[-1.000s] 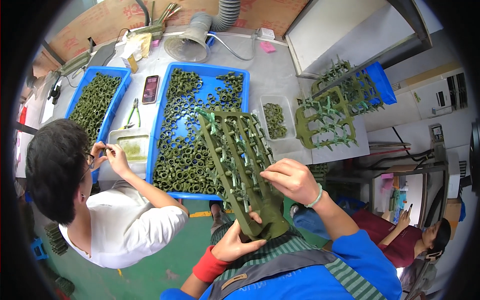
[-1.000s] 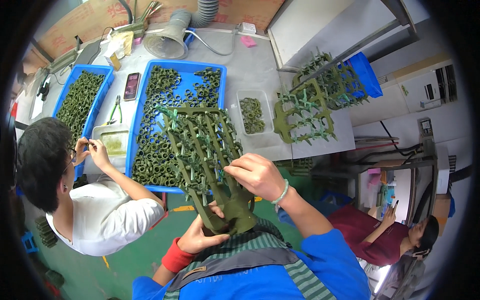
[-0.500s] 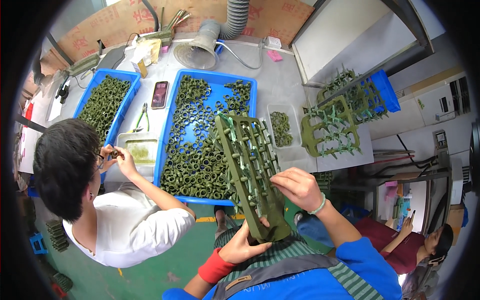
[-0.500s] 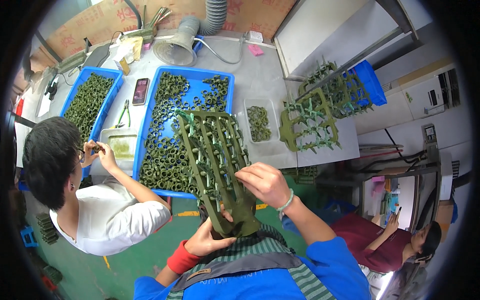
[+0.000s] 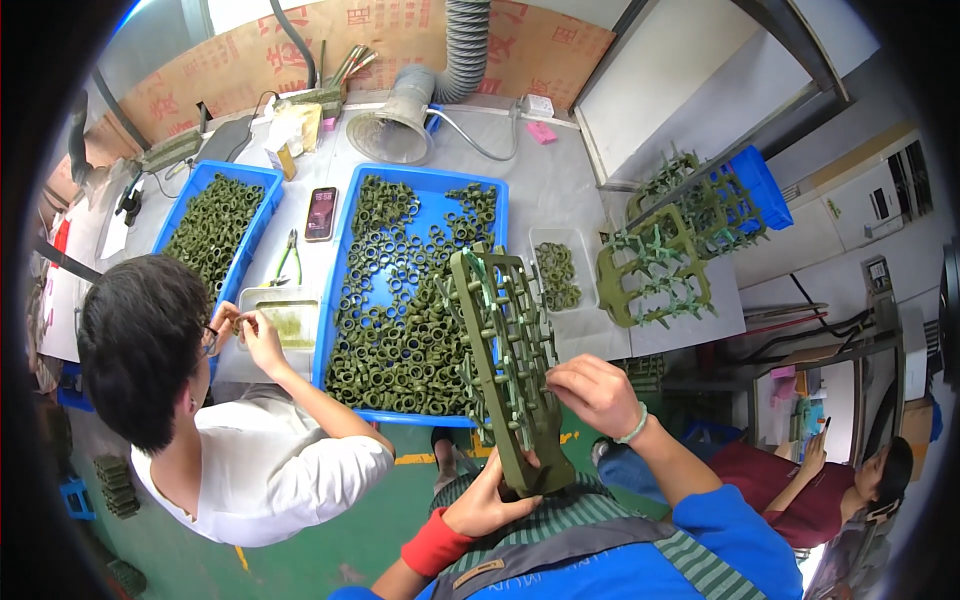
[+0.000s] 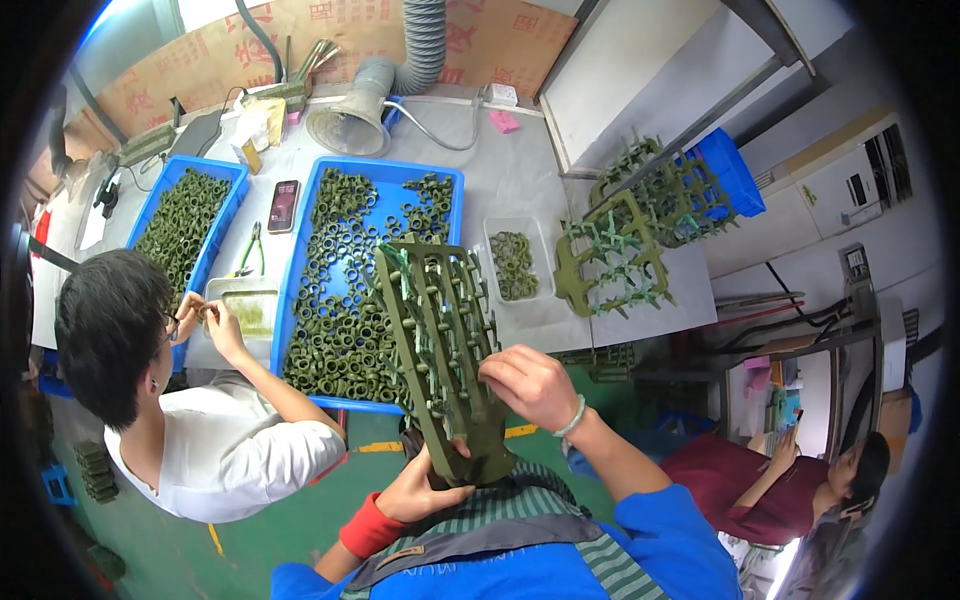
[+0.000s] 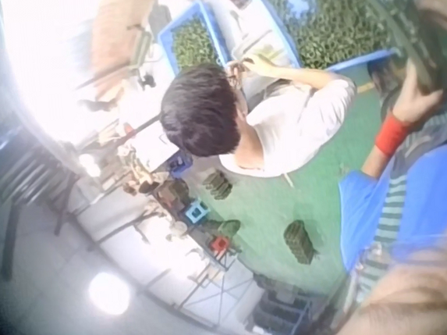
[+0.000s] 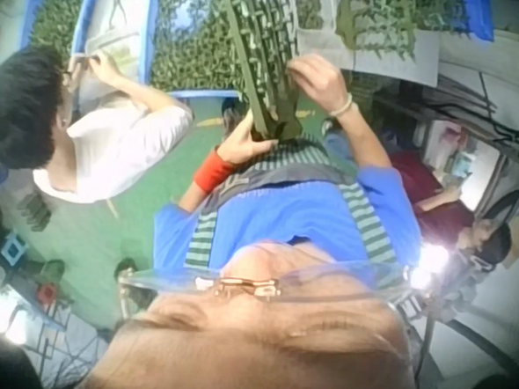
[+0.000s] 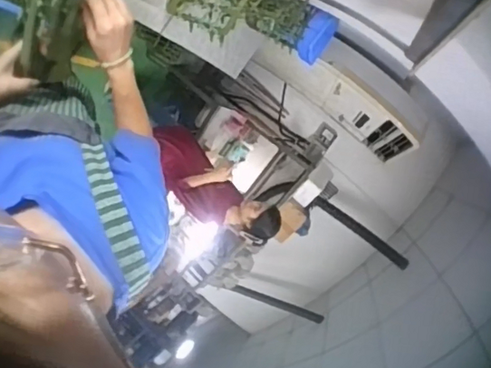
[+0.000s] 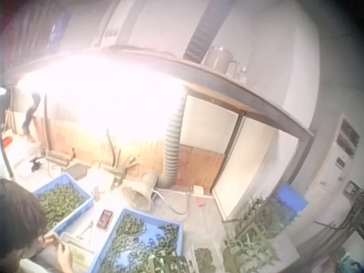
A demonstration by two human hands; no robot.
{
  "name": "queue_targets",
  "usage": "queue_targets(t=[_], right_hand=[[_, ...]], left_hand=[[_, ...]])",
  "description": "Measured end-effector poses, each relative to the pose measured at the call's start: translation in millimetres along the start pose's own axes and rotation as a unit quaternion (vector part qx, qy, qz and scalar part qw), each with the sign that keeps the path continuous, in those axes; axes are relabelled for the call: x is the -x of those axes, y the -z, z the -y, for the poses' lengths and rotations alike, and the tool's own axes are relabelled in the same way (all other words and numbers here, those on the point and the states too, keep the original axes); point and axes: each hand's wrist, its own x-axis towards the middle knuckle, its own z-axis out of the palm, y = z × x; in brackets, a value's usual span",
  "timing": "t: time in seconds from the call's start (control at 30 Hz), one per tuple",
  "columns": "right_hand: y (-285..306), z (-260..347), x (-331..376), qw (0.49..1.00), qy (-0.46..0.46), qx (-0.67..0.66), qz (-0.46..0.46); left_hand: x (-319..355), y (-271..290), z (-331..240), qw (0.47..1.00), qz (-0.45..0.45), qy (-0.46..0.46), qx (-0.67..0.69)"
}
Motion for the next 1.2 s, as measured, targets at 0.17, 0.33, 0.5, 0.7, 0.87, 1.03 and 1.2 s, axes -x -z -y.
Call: queue_targets(t=[0.17, 0.33, 0.5, 0.7, 0.87, 1.03, 1.2], right_hand=[[-1, 0, 4, 1.000, 0.001, 0.010, -0.011], [16, 3, 19, 0.978, -0.188, -0.028, -0.087], [33, -32, 87, 0.844, -0.433, -0.243, 0.203], [-17, -10, 113, 0.693, -0.461, -0.518, 0.195], [3, 7, 126, 0.702, -0.370, -0.590, 0.146], [54, 25, 178, 0.777, -0.325, -0.511, 0.175], [69, 65, 276, 0.849, -0.418, -0.291, 0.139]], left_hand=[[-1, 0, -2, 1.000, 0.001, -0.003, -0.025], [10, 11, 4, 0.997, -0.055, 0.012, 0.059], [14, 25, 1, 0.986, -0.102, 0.020, 0.128], [17, 46, 6, 0.968, 0.019, -0.037, 0.247], [5, 48, -5, 0.974, 0.095, -0.029, 0.204], [-47, 12, -27, 0.950, 0.270, 0.063, 0.145], [-114, -45, -21, 0.945, 0.266, 0.185, 0.048]])
